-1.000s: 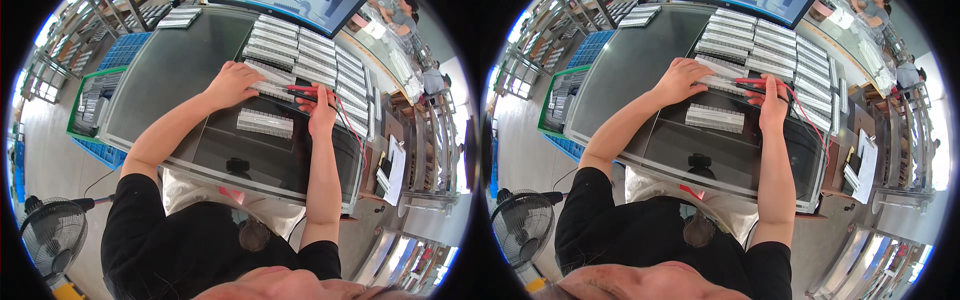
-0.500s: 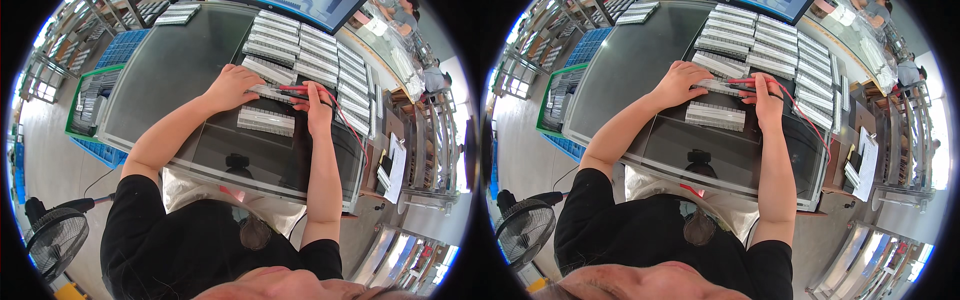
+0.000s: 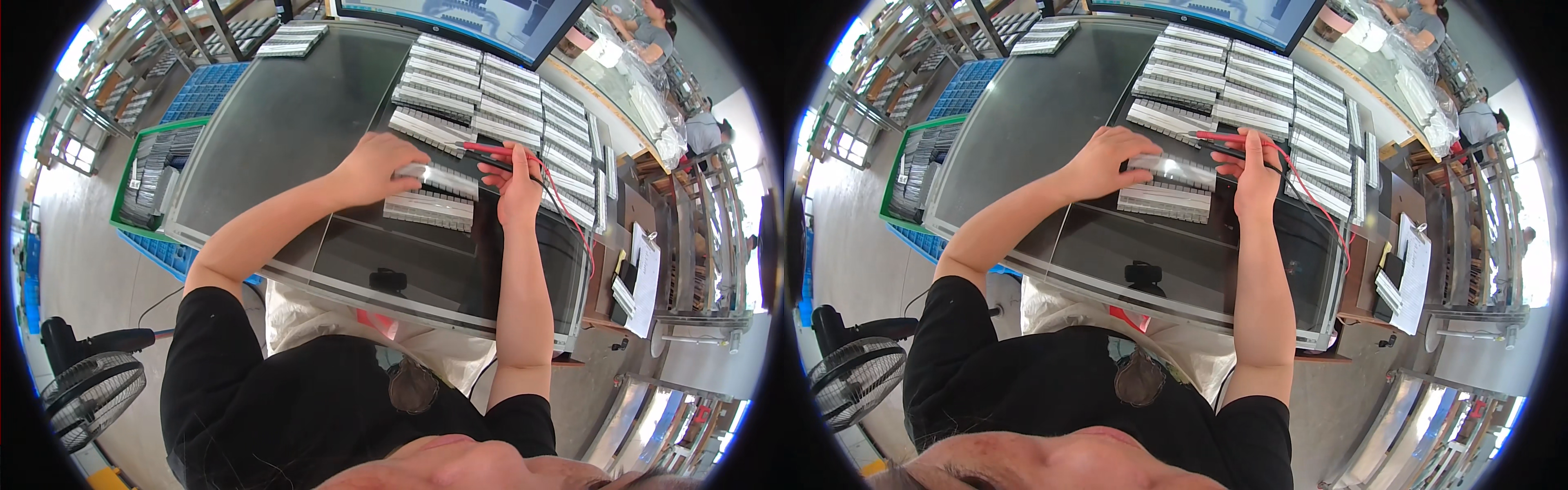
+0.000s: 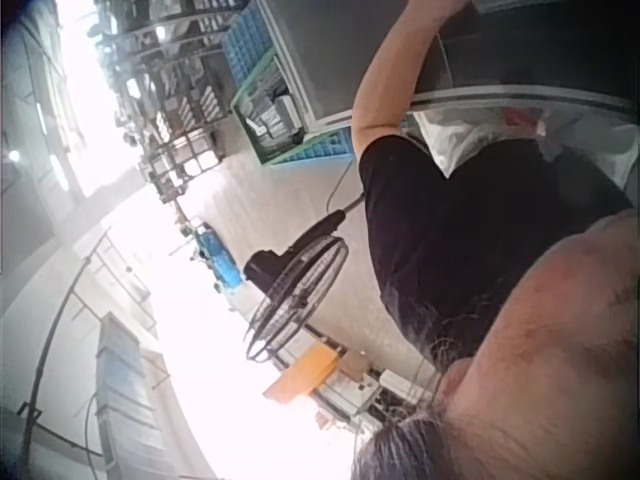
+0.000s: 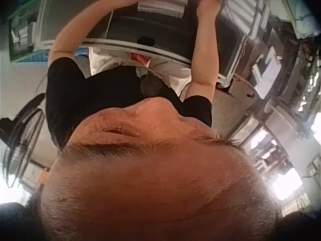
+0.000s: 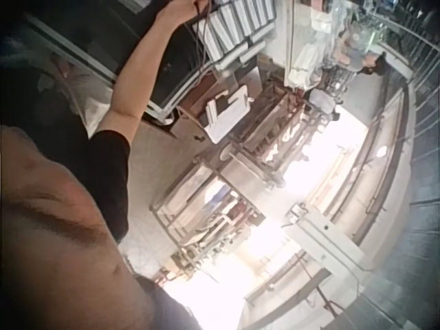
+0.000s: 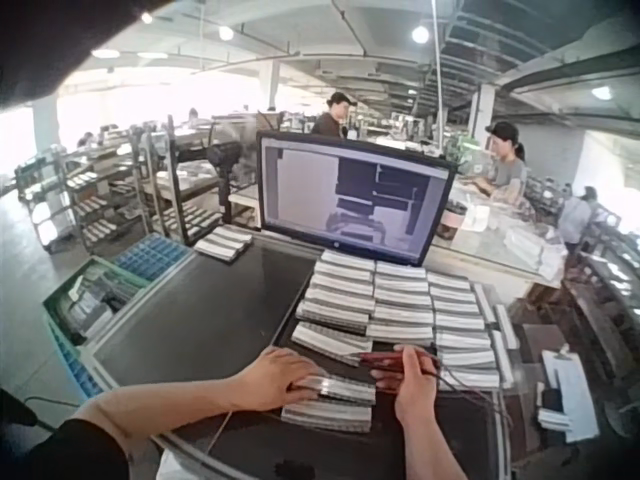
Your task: Testing individual solar cell strips using a probe at an assembly station.
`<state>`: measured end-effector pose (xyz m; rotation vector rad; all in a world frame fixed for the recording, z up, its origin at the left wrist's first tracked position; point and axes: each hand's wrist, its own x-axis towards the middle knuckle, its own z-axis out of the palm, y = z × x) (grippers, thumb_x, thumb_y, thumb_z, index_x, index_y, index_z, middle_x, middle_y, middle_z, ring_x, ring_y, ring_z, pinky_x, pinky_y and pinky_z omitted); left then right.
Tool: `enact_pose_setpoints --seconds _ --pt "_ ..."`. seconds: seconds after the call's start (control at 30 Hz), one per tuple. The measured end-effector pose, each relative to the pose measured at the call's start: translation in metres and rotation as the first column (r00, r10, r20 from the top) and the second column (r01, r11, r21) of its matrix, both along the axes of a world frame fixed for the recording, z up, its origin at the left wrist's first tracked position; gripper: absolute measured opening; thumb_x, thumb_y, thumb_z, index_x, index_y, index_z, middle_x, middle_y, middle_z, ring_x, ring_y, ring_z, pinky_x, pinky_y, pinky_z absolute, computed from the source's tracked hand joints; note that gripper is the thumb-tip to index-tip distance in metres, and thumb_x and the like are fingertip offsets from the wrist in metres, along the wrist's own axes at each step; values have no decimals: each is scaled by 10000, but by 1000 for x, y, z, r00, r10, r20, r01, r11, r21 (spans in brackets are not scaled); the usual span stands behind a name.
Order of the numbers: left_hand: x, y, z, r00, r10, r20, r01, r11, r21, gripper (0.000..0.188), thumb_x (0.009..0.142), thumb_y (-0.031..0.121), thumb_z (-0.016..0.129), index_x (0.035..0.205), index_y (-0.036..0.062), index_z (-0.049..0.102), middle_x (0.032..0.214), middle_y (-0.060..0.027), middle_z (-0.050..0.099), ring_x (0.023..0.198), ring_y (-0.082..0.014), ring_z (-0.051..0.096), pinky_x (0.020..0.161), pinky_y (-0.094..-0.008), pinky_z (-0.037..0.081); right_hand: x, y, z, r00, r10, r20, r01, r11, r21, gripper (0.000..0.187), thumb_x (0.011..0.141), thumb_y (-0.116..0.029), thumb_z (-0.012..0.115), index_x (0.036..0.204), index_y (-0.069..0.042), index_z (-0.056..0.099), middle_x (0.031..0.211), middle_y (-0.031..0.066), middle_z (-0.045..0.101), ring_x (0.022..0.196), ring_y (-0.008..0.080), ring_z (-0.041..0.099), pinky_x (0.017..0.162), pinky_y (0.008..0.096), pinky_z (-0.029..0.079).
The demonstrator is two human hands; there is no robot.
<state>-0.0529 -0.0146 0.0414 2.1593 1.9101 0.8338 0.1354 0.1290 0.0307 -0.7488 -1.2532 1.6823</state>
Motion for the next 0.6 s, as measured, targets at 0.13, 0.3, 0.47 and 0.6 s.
enact_pose_setpoints --seconds 0.13,0.3,0.47,0.6 --pt "13 -22 -12 998 -57 -19 57 998 18 355 719 208 655 1046 112 559 1053 -23 559 1004 -209 479 903 -359 320 -2 0 1 1000 9 5 -9 1000 -11 282 895 -267 458 983 -7 522 832 115 584 644 222 628 479 246 484" --pt "3 -8 -10 1000 -7 -26 8 999 39 345 739 212 636 1059 114 550 1093 -36 544 1046 -233 458 907 -368 321 -1 1 0 999 11 37 -10 1000 -8 286 888 -268 472 987 -4 522 835 111 583 645 215 628 478 244 482" --pt "-30 33 -21 958 181 -221 -144 974 175 387 761 215 612 1125 128 515 1163 -18 510 1098 -225 414 900 -379 329 -2 -1 1 996 17 88 -17 1000 -3 279 890 -260 469 990 -5 523 837 109 584 645 205 625 479 239 476" --pt "-42 50 -29 950 178 -258 -121 967 223 390 758 235 619 1123 136 521 1145 28 523 1079 -201 419 896 -362 331 -2 -1 0 992 18 122 -19 1000 8 292 898 -270 448 1007 -7 517 853 122 584 656 202 625 490 239 483"
